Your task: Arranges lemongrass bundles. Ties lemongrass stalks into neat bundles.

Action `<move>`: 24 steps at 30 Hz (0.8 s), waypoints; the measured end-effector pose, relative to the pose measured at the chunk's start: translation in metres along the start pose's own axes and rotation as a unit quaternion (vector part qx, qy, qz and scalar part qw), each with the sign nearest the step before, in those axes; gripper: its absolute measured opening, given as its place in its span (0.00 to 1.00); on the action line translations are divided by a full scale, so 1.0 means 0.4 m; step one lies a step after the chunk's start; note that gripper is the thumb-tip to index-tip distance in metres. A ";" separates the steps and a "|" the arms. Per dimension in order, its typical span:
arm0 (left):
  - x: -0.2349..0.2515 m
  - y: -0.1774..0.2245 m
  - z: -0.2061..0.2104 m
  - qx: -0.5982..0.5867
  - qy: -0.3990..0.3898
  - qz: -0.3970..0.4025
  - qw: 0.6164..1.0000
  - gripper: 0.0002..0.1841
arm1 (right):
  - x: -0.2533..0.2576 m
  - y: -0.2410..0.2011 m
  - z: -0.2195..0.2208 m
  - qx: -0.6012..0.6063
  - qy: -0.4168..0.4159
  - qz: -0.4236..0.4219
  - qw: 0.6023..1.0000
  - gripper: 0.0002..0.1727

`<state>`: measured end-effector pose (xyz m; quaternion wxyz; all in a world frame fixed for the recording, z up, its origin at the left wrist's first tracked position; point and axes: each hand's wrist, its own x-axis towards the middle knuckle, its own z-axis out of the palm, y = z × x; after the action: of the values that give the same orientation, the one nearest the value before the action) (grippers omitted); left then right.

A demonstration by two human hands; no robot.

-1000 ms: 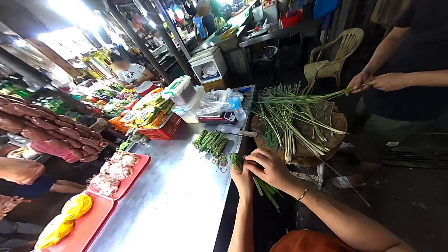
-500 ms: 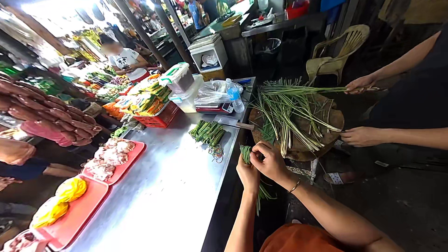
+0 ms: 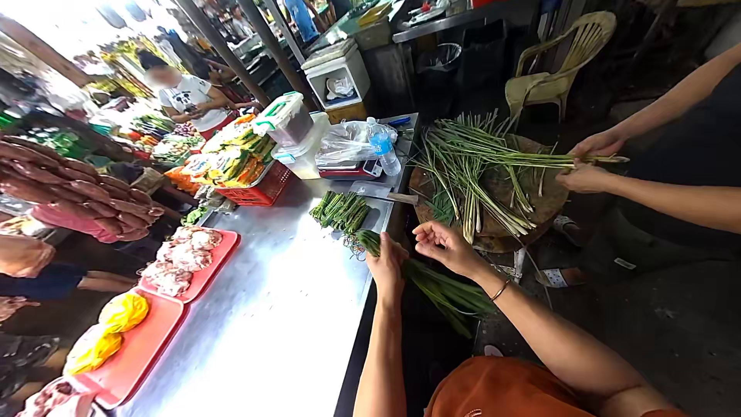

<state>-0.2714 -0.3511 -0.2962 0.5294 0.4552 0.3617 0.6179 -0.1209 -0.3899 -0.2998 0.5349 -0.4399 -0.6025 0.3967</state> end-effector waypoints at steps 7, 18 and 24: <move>0.040 0.038 0.025 -0.117 0.010 0.014 0.993 0.25 | -0.038 -0.033 0.059 -0.181 -0.088 0.053 0.978 0.47; 0.030 0.055 0.034 -0.084 0.047 -0.101 0.990 0.13 | -0.006 -0.069 0.004 -0.232 -0.189 0.133 0.945 0.22; 0.039 0.058 0.035 -0.116 0.036 -0.159 0.980 0.22 | 0.005 -0.057 -0.014 -0.295 -0.231 0.087 0.923 0.23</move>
<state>-0.2662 -0.3404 -0.2675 0.6563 0.3051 0.3743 0.5797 -0.1179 -0.3946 -0.2771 0.1905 -0.5245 -0.7586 0.3363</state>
